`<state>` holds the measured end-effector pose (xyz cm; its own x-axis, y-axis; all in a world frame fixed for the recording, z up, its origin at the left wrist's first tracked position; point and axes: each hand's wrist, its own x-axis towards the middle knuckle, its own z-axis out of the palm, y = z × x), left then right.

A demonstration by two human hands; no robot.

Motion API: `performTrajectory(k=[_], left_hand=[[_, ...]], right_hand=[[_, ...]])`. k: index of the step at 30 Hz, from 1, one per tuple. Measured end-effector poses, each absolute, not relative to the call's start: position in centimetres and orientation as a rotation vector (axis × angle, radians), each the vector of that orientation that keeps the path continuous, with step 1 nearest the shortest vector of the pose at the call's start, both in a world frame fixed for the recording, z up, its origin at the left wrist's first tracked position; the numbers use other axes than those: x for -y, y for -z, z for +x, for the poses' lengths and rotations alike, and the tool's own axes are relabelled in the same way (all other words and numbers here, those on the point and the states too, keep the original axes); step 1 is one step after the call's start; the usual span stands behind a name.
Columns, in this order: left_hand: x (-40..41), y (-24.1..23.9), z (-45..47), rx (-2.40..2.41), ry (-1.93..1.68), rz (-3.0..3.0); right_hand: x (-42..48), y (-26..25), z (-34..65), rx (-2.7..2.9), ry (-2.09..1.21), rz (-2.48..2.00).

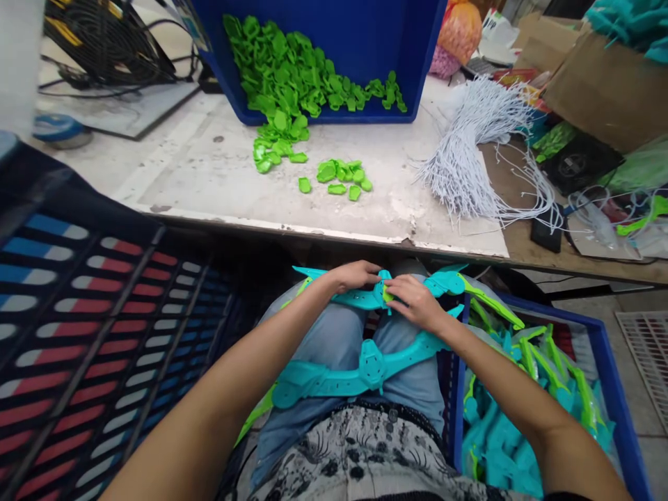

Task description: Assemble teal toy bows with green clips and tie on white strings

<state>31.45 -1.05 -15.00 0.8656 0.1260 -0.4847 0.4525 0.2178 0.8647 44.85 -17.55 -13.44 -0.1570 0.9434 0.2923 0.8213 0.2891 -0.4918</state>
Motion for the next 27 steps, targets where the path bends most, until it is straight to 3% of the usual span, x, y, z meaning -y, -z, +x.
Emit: performTrajectory(k=[8, 18, 23, 27], left_hand=[[0.9, 15.8, 31.3, -0.528, 0.234, 1.352], [1.3, 15.8, 31.3, -0.477, 0.197, 1.468], [2.2, 16.2, 31.5, -0.584, 0.135, 1.486], [2.5, 16.2, 31.8, -0.607, 0.067, 1.607]], right_hand=[[16.6, 15.8, 44.5, 1.822, -0.251, -1.581], [16.9, 15.9, 44.6, 1.653, -0.505, -1.615], [16.6, 15.6, 44.3, 1.482, -0.545, -1.945], [16.1, 15.0, 44.2, 1.724, -0.521, -2.290]])
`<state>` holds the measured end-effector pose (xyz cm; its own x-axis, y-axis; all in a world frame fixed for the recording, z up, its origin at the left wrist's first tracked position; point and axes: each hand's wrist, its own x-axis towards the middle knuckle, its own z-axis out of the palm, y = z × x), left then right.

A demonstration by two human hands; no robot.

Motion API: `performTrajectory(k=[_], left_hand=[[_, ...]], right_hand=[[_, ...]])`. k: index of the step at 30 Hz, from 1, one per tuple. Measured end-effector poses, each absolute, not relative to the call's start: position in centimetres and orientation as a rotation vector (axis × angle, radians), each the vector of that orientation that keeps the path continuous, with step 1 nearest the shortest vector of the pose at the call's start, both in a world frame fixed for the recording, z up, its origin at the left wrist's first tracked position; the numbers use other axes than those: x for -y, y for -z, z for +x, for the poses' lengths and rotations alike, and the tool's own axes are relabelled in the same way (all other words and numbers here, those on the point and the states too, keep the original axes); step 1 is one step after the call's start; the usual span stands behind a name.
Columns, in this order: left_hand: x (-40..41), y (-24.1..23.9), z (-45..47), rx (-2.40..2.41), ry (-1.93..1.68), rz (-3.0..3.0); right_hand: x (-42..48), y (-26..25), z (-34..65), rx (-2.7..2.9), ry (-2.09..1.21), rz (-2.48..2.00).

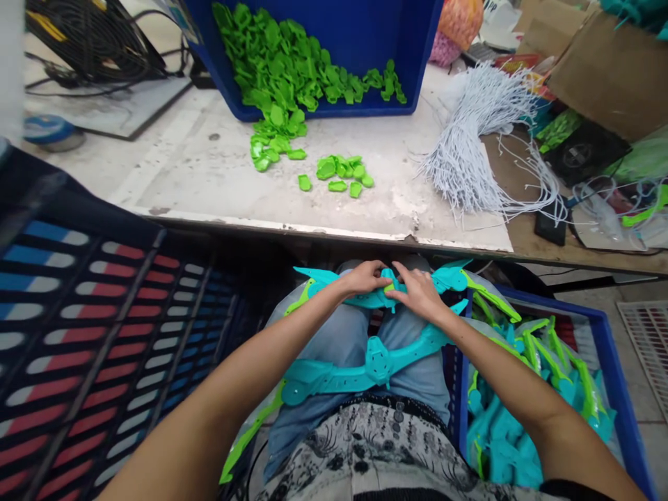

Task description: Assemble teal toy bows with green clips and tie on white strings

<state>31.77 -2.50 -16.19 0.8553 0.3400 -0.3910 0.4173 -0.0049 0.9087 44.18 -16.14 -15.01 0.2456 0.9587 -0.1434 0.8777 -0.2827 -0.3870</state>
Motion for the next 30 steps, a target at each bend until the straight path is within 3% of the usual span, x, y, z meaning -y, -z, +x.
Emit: performTrajectory(k=[4, 9, 12, 17, 19, 25, 30], left_hand=[[2.4, 15.7, 31.8, -0.602, 0.075, 1.785], [5.1, 14.7, 29.4, -0.624, -0.174, 2.304], [7.6, 14.9, 27.9, -0.451, -0.169, 2.656], [8.2, 14.4, 28.3, -0.492, 0.048, 2.820], [7.3, 13.2, 28.7, -0.445, 0.103, 2.748], [3.8, 11.3, 30.1, -0.239, 0.281, 2.363], [1.3, 13.2, 31.6, -0.296, 0.355, 2.047]], right_hand=[[16.7, 14.8, 43.5, 1.886, -0.311, -2.369], [21.4, 14.1, 41.9, 1.900, 0.152, -2.059], [25.7, 13.7, 40.5, 2.101, -0.022, -2.027], [28.2, 11.8, 39.4, 2.408, -0.668, -2.017], [25.4, 10.0, 40.4, 2.382, -0.664, -1.962], [6.9, 6.3, 44.0, 2.012, 0.098, -1.938], [-3.2, 7.1, 44.0, 1.995, 0.062, -2.174]])
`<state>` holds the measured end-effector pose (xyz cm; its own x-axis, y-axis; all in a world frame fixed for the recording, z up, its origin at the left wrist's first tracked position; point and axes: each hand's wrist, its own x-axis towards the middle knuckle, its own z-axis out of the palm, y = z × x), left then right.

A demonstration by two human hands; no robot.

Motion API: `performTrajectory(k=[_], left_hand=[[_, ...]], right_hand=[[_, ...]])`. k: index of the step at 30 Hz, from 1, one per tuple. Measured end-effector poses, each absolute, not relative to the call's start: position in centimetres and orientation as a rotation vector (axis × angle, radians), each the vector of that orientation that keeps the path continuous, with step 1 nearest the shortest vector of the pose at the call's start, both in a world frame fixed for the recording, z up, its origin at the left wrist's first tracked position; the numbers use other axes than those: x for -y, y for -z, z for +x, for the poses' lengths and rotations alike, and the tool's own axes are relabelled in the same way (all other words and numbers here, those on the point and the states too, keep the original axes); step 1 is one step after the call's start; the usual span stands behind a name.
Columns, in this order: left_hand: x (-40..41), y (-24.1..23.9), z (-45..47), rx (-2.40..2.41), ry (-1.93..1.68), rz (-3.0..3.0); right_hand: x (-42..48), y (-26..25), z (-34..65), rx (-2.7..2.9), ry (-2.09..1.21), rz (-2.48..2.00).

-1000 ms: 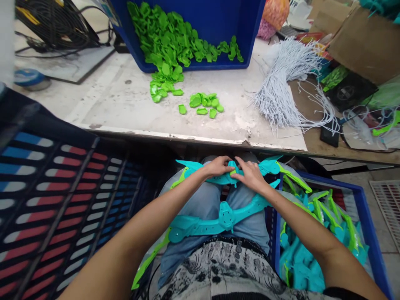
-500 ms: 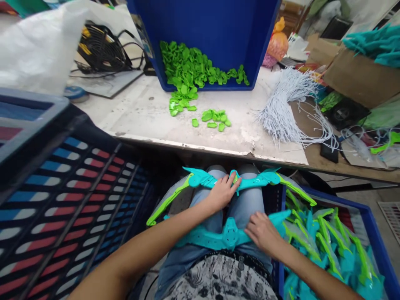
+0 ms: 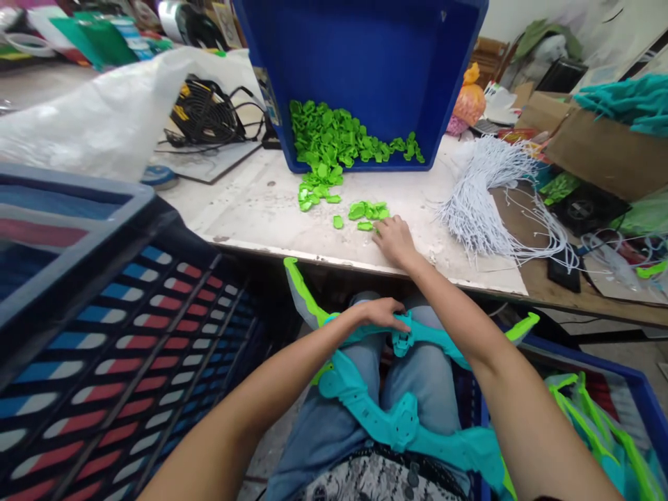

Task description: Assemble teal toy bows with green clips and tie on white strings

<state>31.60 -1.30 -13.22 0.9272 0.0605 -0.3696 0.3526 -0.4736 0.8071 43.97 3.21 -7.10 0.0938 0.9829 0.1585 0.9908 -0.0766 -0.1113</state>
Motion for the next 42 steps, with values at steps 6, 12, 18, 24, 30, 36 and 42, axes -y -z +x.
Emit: performTrajectory(k=[6, 12, 18, 24, 30, 36, 42], left_hand=[[0.3, 14.5, 30.9, -0.304, 0.362, 1.820], [0.2, 15.0, 30.9, -0.318, 0.351, 1.771], [0.5, 15.4, 30.9, -0.293, 0.272, 1.888], [0.2, 15.9, 30.2, -0.302, 0.228, 1.935], [-0.2, 15.6, 30.1, -0.269, 0.254, 1.854], [-0.1, 15.3, 30.2, -0.275, 0.286, 1.795], [-0.5, 15.0, 30.3, -0.250, 0.336, 1.780]], right_hand=[[-0.8, 8.2, 45.9, 1.648, -0.134, -2.139], [2.2, 8.2, 47.0, 1.474, -0.078, -2.161], [-0.5, 7.1, 45.2, 1.826, -0.025, -2.333], [2.5, 6.5, 47.1, 1.642, -0.081, -2.381], [6.8, 7.4, 49.2, 1.678, 0.158, -2.385], [7.3, 7.7, 52.6, 1.997, -0.038, -1.881], [8.2, 7.7, 50.5, 1.878, -0.124, -1.887]])
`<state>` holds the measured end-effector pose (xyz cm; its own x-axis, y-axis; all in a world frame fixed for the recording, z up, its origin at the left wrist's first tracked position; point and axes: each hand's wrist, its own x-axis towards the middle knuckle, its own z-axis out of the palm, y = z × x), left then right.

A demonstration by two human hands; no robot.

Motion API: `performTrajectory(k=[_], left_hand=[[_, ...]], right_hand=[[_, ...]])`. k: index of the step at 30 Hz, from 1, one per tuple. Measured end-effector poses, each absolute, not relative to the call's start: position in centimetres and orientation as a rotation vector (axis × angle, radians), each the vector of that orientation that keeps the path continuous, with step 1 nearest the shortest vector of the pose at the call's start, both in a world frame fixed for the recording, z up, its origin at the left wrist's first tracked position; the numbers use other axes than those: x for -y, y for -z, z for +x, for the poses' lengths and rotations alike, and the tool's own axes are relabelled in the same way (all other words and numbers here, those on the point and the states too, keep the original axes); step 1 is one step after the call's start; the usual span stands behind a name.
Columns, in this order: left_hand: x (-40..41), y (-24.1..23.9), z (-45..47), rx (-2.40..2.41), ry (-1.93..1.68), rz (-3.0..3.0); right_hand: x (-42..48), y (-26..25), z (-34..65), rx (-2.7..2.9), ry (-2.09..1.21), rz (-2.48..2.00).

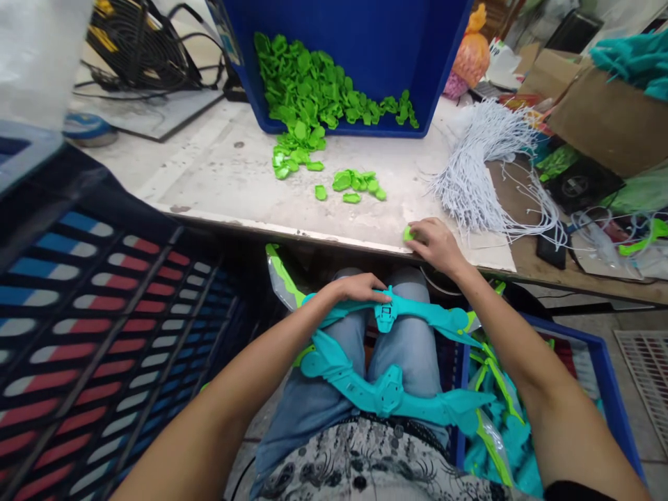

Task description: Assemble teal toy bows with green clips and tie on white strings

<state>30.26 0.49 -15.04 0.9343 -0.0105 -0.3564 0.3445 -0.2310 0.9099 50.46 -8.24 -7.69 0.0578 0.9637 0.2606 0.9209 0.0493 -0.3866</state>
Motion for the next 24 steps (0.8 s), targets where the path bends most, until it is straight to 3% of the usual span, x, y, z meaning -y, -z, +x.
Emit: performTrajectory(k=[6, 12, 24], left_hand=[[-0.9, 15.6, 30.2, -0.283, 0.305, 1.754], [-0.5, 16.4, 30.1, -0.345, 0.222, 1.645], [-0.7, 15.3, 29.2, -0.177, 0.348, 1.833]], right_hand=[[16.2, 11.1, 44.1, 2.090, -0.235, -1.688], [19.0, 15.5, 41.1, 1.891, -0.159, -1.764], [19.4, 16.5, 39.9, 1.645, -0.144, -1.841]])
